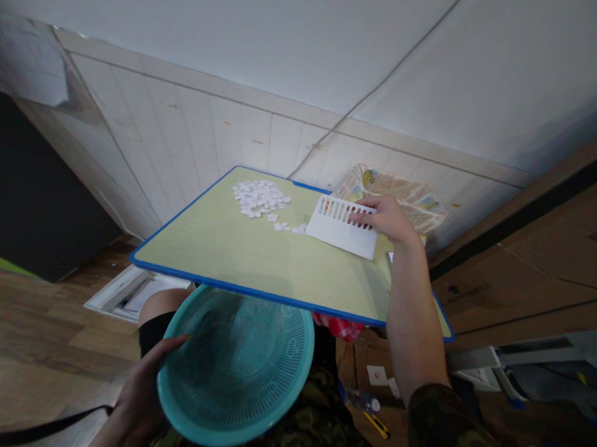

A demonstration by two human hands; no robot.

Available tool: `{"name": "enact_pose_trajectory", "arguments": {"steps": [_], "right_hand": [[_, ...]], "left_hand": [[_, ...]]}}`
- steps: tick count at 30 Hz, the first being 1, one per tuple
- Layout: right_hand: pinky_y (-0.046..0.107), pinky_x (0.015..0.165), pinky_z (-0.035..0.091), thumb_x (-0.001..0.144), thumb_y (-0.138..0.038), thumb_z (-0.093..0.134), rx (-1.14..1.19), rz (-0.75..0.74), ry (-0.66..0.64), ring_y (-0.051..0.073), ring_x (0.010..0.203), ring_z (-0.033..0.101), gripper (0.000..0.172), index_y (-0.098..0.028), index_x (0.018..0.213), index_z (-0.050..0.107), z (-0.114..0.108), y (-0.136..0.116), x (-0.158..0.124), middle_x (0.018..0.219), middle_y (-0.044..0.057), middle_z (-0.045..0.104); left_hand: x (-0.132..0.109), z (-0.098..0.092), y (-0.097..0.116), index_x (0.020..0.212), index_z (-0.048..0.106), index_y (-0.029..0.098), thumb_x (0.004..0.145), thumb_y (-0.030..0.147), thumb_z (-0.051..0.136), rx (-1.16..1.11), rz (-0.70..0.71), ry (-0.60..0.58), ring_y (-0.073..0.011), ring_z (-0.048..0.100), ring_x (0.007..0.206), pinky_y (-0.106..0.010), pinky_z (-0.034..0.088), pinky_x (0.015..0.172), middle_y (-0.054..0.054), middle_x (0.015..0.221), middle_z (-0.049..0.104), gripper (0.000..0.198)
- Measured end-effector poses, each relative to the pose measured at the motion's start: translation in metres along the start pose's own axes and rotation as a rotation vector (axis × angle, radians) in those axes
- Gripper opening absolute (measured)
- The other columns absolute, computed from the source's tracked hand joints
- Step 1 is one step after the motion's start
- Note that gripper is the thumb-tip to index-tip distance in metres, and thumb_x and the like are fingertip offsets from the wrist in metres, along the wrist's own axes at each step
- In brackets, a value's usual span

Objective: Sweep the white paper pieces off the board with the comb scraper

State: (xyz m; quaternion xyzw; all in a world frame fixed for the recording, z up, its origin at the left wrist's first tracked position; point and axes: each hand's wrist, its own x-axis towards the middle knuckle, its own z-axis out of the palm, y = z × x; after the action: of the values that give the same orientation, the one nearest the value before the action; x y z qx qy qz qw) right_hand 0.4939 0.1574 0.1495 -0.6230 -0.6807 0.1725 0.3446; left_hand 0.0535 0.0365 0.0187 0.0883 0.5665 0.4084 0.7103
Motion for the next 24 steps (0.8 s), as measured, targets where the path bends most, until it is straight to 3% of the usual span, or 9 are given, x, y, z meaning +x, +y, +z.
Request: {"name": "enact_pose_trajectory", "arguments": {"steps": [2,5,9,13,17,24], "right_hand": [[0.024,0.051,0.043,0.063,-0.035,0.075,0.043,0.008,-0.039,0.014,0.054,0.057,0.037,-0.014,0.093,0.077,0.000,-0.001,0.000,0.068,0.003,0.070],[0.025,0.051,0.043,0.061,-0.038,0.077,0.056,0.021,0.006,0.014,0.055,0.057,0.041,-0.014,0.095,0.076,0.001,0.000,0.000,0.069,0.003,0.070],[0.025,0.052,0.044,0.063,-0.038,0.075,0.022,0.021,0.065,0.015,0.057,0.059,0.040,-0.013,0.094,0.076,0.005,0.002,0.003,0.072,0.004,0.071],[0.025,0.052,0.042,0.064,-0.037,0.074,-0.024,-0.002,-0.008,0.014,0.056,0.058,0.036,-0.014,0.092,0.076,0.003,-0.001,0.001,0.070,0.003,0.070],[0.025,0.050,0.041,0.063,-0.037,0.075,-0.026,0.029,-0.051,0.014,0.053,0.056,0.037,-0.014,0.092,0.076,-0.008,-0.001,-0.005,0.067,0.002,0.069],[0.026,0.053,0.043,0.065,-0.037,0.073,-0.014,-0.008,0.098,0.017,0.058,0.060,0.037,-0.014,0.094,0.077,0.006,0.003,0.002,0.072,0.004,0.071]], "left_hand": [[0.001,0.000,0.000,0.098,0.074,0.011,0.075,0.010,0.062,-0.020,-0.016,0.004,-0.0301,0.072,0.054,-0.036,0.060,0.046,-0.009,0.058,0.075,0.025],[0.003,-0.001,-0.001,0.101,0.073,0.010,0.073,0.010,0.063,-0.037,-0.023,0.004,-0.0307,0.073,0.055,-0.038,0.061,0.049,-0.009,0.060,0.076,0.029],[0.003,-0.001,-0.001,0.084,0.073,0.013,0.075,0.011,0.063,-0.008,-0.009,0.011,-0.0276,0.071,0.051,-0.037,0.062,0.051,-0.009,0.058,0.075,0.014],[-0.001,0.002,0.000,0.070,0.071,0.013,0.074,0.008,0.061,0.000,0.016,0.006,-0.0253,0.069,0.045,-0.035,0.060,0.048,-0.008,0.053,0.073,0.012],[-0.004,0.006,0.002,0.069,0.070,0.015,0.074,0.009,0.060,0.002,0.004,0.049,-0.0249,0.067,0.043,-0.033,0.058,0.043,-0.006,0.049,0.071,0.012],[-0.005,0.008,0.002,0.084,0.071,0.014,0.071,0.009,0.062,0.006,-0.004,0.049,-0.0258,0.070,0.048,-0.033,0.060,0.047,-0.006,0.054,0.074,0.016]]}}
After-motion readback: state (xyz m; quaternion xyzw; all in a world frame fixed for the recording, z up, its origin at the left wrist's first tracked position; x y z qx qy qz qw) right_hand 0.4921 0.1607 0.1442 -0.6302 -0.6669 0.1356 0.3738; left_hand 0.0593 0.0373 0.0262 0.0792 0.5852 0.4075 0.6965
